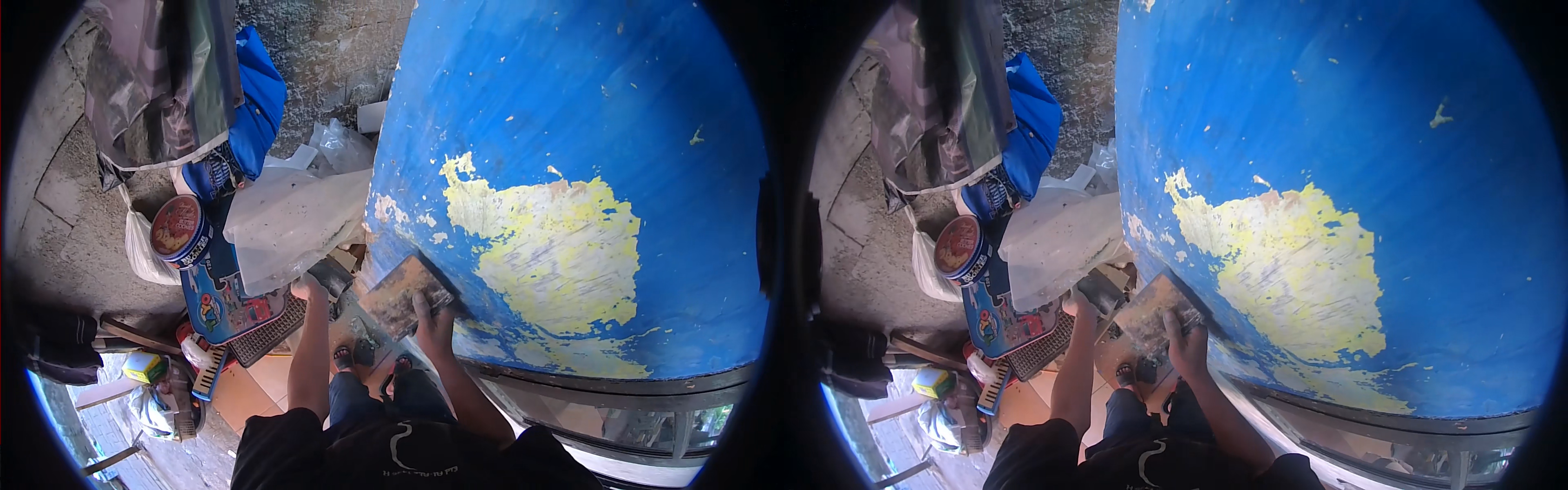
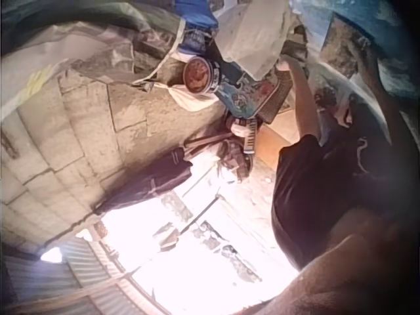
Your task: The person sands a blue painted surface using pieces of sandpaper, rubbing them across the surface repeatedly with both hands.
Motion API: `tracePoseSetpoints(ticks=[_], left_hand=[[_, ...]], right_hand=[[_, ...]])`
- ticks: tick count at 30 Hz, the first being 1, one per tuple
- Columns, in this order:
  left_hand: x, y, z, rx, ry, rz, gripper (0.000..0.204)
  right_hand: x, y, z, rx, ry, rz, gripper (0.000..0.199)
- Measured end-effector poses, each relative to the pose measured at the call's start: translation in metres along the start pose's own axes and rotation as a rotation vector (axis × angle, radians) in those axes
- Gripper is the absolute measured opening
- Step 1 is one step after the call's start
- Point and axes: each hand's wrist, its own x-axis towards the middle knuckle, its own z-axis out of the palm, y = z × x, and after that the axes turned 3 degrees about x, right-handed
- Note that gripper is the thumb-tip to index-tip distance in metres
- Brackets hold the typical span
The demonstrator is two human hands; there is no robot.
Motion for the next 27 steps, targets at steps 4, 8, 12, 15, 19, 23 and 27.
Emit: tracePoseSetpoints(ticks=[4,8,12,15,19,23,27], left_hand=[[-0.024,0.017,-0.009,0.033,0.109,-0.138,0.042],[-0.164,0.109,-0.030,0.066,-0.514,0.142,0.065],[-0.290,0.235,-0.039,0.365,-0.913,1.304,0.068],[-0.319,0.235,0.001,0.355,-1.099,1.256,0.062],[-0.339,0.245,0.042,0.080,-1.055,1.287,0.045],[-0.364,0.252,0.049,0.024,-0.923,1.341,0.041],[-0.360,0.265,0.037,0.011,-0.996,1.154,0.039]], right_hand=[[-0.014,0.003,0.000,0.001,0.049,0.008,0.024],[-0.010,-0.034,-0.024,-0.100,0.129,-0.224,0.020],[-0.002,-0.092,-0.021,-0.423,0.126,-0.461,0.023],[0.012,-0.126,-0.017,-0.529,0.136,-0.551,0.025],[0.017,-0.156,-0.022,-0.655,0.227,-0.607,0.022],[0.016,-0.186,-0.029,-0.516,0.208,-0.524,0.018],[0.014,-0.207,-0.017,-0.662,0.158,-0.561,0.016]])
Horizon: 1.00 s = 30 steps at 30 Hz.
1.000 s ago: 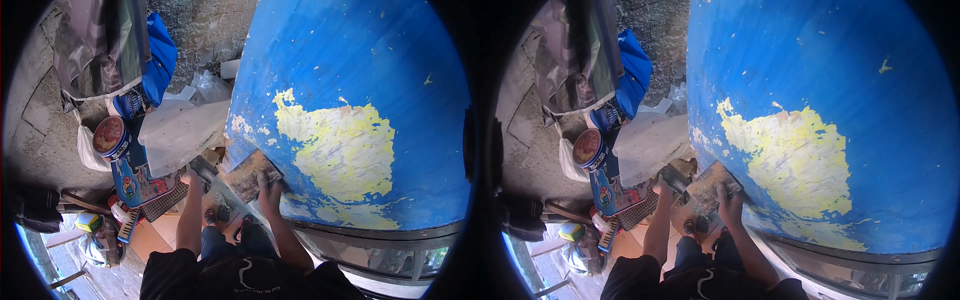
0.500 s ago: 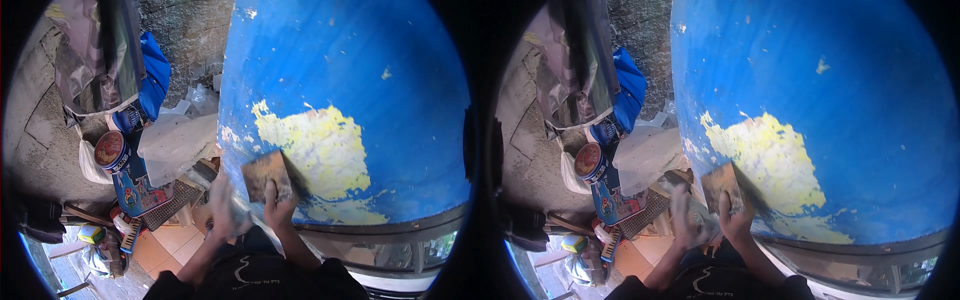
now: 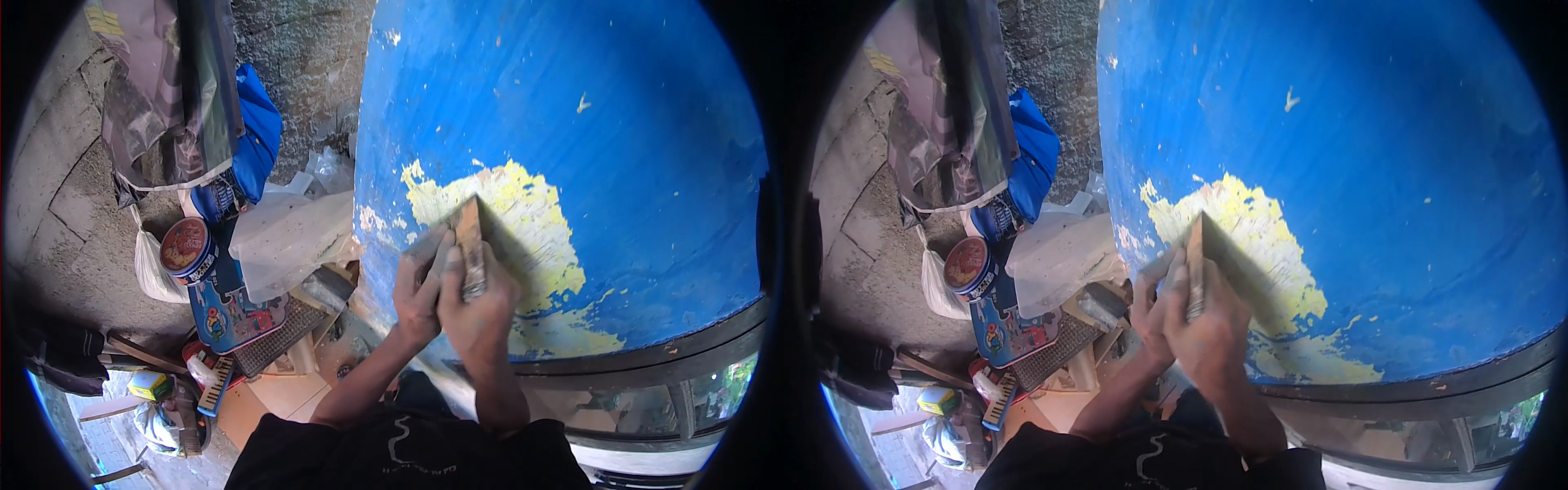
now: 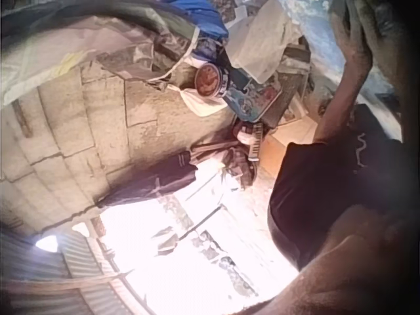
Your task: The person sands a blue painted surface using pieces of sandpaper, rubbing them across the surface repeatedly with both hands.
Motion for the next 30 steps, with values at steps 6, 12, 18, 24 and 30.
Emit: tracePoseSetpoints(ticks=[6,12,18,24,30], left_hand=[[0.017,-0.021,0.022,0.167,0.130,0.214,0.039],[0.012,-0.012,0.006,0.175,0.044,0.251,0.044],[0.011,-0.015,-0.008,0.194,-0.045,0.135,0.042],[0.031,-0.009,-0.016,0.207,-0.055,0.173,0.048],[0.039,-0.004,-0.021,0.262,-0.064,0.099,0.048]], right_hand=[[0.017,0.018,0.002,0.037,0.064,-0.075,0.016],[0.000,0.014,0.012,0.145,0.193,0.004,0.017],[0.000,0.010,0.024,0.190,0.198,0.037,0.018],[0.006,0.007,0.021,0.173,0.111,0.034,0.021],[0.019,-0.006,0.007,0.103,-0.041,0.108,0.019]])
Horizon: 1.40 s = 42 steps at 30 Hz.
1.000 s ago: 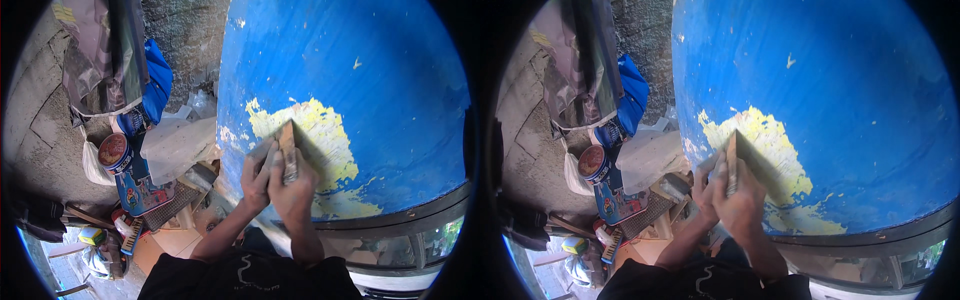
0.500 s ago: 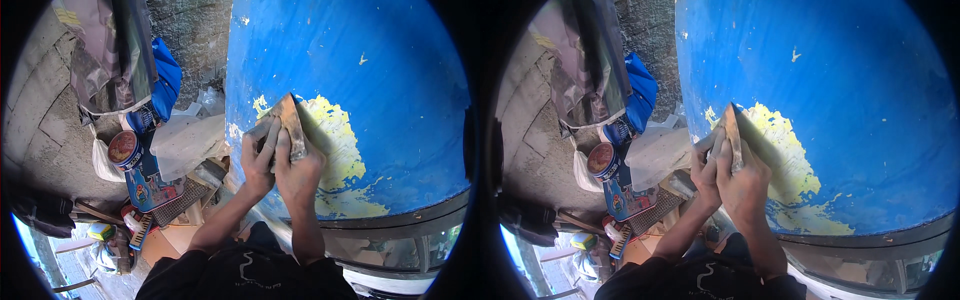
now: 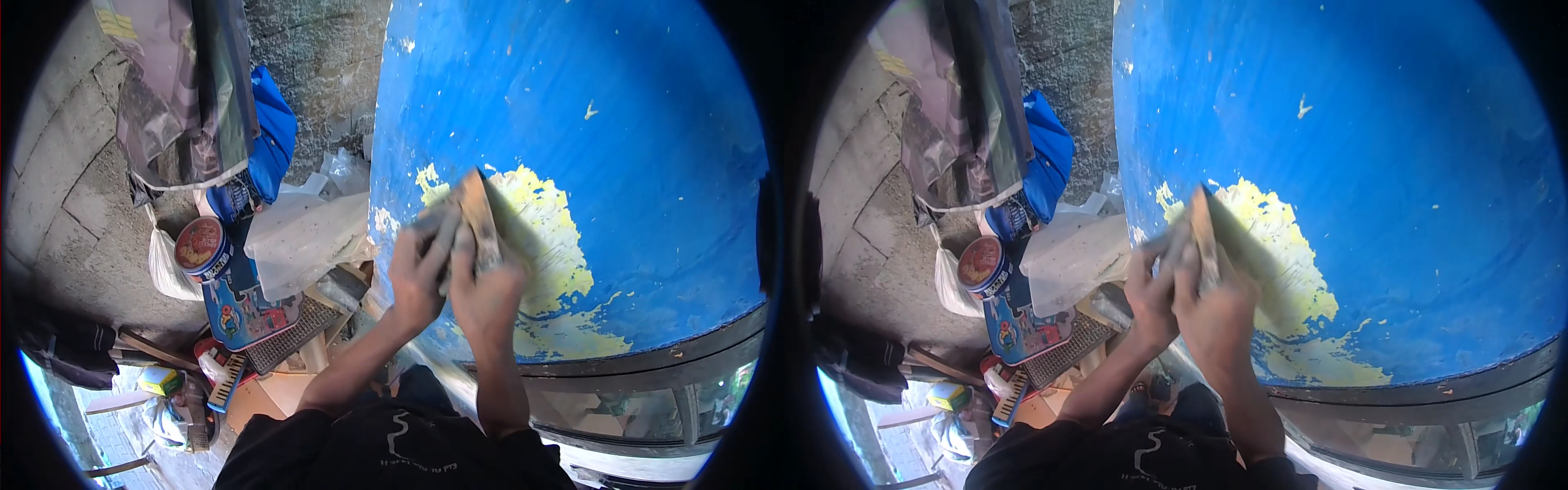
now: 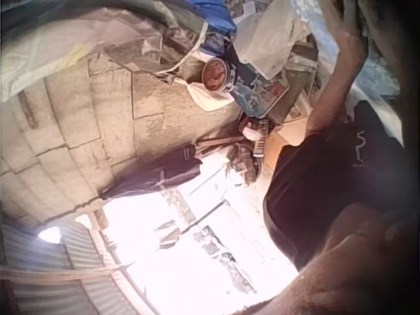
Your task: The person sands a blue painted surface using pieces of sandpaper, rubbing them across the surface repeatedly with both hands.
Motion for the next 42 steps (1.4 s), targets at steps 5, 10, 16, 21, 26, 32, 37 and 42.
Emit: tracePoseSetpoints(ticks=[5,10,16,21,26,32,37,42], left_hand=[[-0.009,0.006,0.014,0.020,0.016,-0.039,0.044],[-0.024,0.021,-0.001,-0.031,-0.109,0.098,0.049],[-0.010,0.021,0.003,-0.020,-0.023,0.031,0.055],[0.011,0.025,0.004,-0.020,0.011,-0.064,0.056],[-0.010,0.013,0.016,0.009,0.027,0.032,0.049],[-0.030,0.023,0.005,-0.149,0.054,-0.110,0.041],[-0.004,-0.020,0.004,-0.030,0.002,-0.199,0.038],[-0.032,-0.027,0.008,-0.171,-0.018,-0.211,0.036]], right_hand=[[-0.002,0.010,0.002,0.090,0.122,0.036,0.020],[-0.023,0.014,0.000,0.245,0.353,-0.108,0.018],[-0.012,0.010,-0.004,0.131,0.237,-0.076,0.016],[0.015,-0.009,-0.015,0.005,-0.017,0.139,0.023],[-0.002,0.016,0.008,0.186,0.328,-0.119,0.027],[-0.003,0.005,0.017,-0.010,0.084,-0.085,0.022],[0.024,-0.001,0.038,-0.381,-0.058,-0.145,0.041],[-0.002,0.020,0.041,-0.183,0.044,-0.129,0.029]])
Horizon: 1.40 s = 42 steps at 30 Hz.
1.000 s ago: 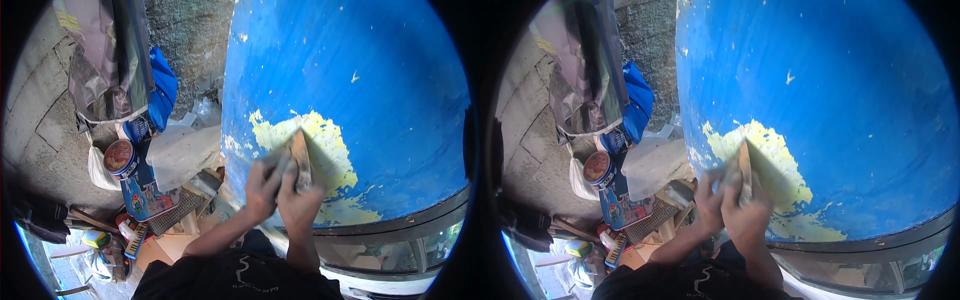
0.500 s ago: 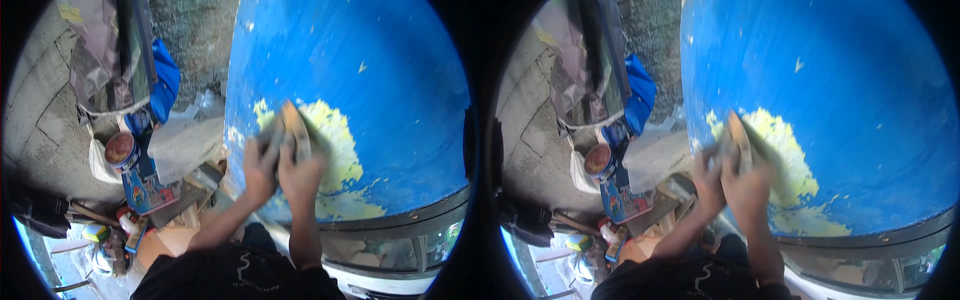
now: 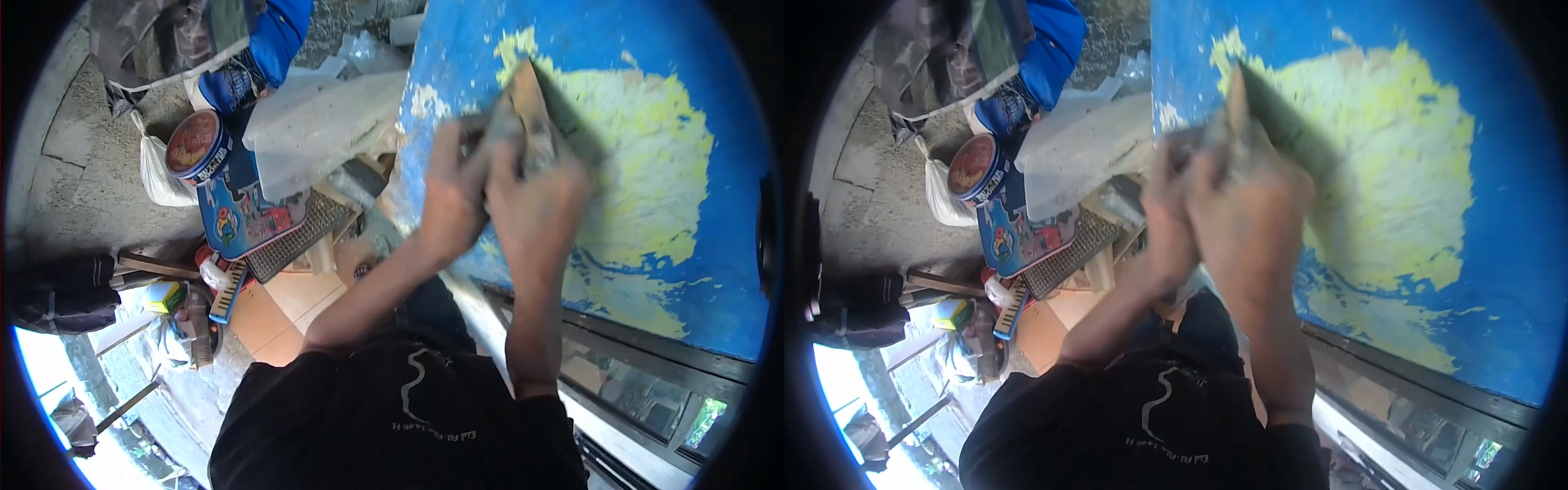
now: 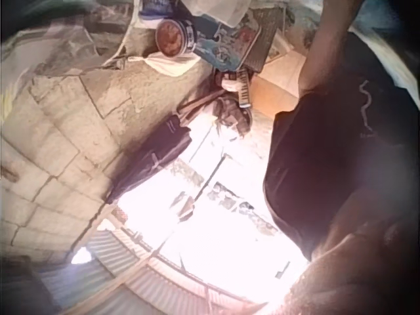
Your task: The person sands a blue painted surface using pieces of sandpaper, rubbing them across the surface repeatedly with both hands.
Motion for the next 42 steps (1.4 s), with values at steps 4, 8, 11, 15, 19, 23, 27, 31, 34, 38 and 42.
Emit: tracePoseSetpoints(ticks=[4,8,11,15,19,23,27,31,34,38,42], left_hand=[[-0.005,-0.011,-0.011,0.073,-0.071,0.067,0.040],[-0.003,-0.021,0.005,0.163,0.022,0.161,0.037],[0.000,-0.030,-0.004,0.169,0.048,0.119,0.030],[-0.025,-0.014,-0.001,0.195,-0.045,0.167,0.040],[-0.007,-0.037,-0.018,0.098,-0.068,0.004,0.049],[-0.032,-0.043,-0.002,0.190,-0.074,0.083,0.051],[-0.013,-0.056,-0.014,0.195,-0.050,-0.002,0.056],[-0.034,-0.044,-0.008,0.113,-0.108,0.055,0.053],[-0.015,-0.049,-0.012,0.098,-0.128,-0.122,0.055],[-0.047,-0.043,-0.003,0.143,-0.096,-0.006,0.055],[-0.027,-0.055,-0.009,0.063,-0.041,-0.178,0.057]], right_hand=[[-0.011,-0.002,-0.007,0.086,-0.178,0.214,0.042],[-0.007,0.018,0.007,0.015,0.046,-0.152,0.040],[0.007,0.003,0.019,-0.135,-0.226,-0.033,0.035],[-0.018,0.015,0.017,0.285,0.026,0.027,0.039],[-0.005,0.007,0.029,-0.090,-0.242,-0.053,0.023],[-0.025,0.041,0.038,0.130,-0.014,-0.149,0.036],[-0.008,0.012,0.043,-0.087,-0.280,0.018,0.027],[-0.031,0.025,0.038,0.226,-0.074,0.117,0.032],[-0.001,0.010,0.041,-0.114,-0.483,0.268,0.024],[-0.038,0.036,0.041,0.113,-0.067,-0.020,0.027],[-0.003,0.004,0.051,-0.164,-0.541,0.254,0.026]])
